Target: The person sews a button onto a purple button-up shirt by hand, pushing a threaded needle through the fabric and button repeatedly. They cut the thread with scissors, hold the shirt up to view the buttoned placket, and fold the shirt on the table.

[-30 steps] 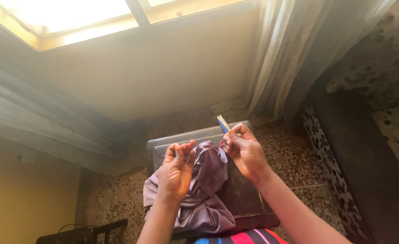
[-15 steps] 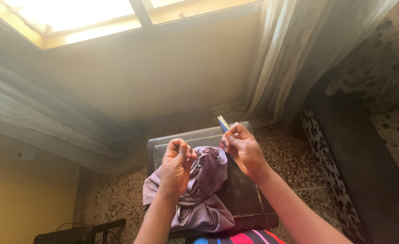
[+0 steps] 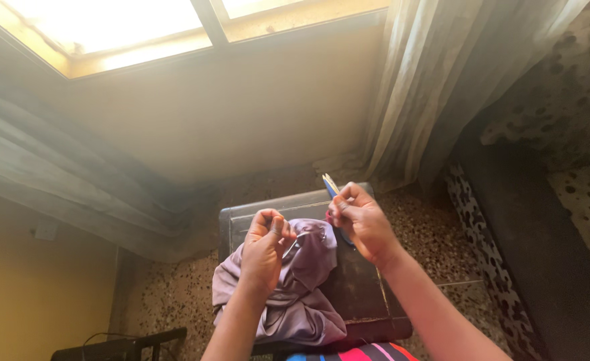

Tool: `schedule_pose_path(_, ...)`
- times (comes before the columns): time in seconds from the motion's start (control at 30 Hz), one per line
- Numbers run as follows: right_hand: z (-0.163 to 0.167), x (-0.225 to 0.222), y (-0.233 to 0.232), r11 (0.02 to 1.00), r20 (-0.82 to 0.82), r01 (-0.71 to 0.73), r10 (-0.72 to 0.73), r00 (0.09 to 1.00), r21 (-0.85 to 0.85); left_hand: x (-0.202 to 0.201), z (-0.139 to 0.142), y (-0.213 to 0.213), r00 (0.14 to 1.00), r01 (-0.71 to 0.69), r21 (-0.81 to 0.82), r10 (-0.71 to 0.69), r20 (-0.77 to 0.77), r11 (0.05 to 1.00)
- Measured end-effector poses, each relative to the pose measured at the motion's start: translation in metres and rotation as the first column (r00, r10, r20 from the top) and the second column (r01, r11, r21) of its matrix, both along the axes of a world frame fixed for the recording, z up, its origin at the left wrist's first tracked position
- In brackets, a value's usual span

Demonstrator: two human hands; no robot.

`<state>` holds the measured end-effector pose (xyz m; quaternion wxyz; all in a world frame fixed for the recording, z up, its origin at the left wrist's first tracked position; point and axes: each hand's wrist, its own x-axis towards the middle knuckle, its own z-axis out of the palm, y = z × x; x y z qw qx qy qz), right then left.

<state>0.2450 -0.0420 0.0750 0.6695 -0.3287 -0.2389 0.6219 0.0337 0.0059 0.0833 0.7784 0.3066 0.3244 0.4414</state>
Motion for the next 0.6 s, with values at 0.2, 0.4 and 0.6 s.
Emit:
schedule_pose_path(0.2, 0.005, 0.0, 0.002, 1.0, 0.067, -0.028, 0.028, 0.997, -0.014, 0.007, 0.003, 0.0, 0.996, 0.0, 0.025, 0.002, -0.089, 1.0)
schedule_pose_path(0.4, 0.043, 0.003, 0.006, 0.994, 0.177, -0.103, 0.094, 0.98, 0.04, 0.019, 0.012, 0.006, 0.968, 0.067, 0.187, -0.018, -0.251, 0.98)
schedule_pose_path(0.6, 0.065, 0.012, 0.025, 0.99, 0.6, -0.134, 0.084, 0.796, 0.04, 0.04, 0.025, 0.009, 0.969, 0.17, 0.303, -0.103, -0.227, 0.938)
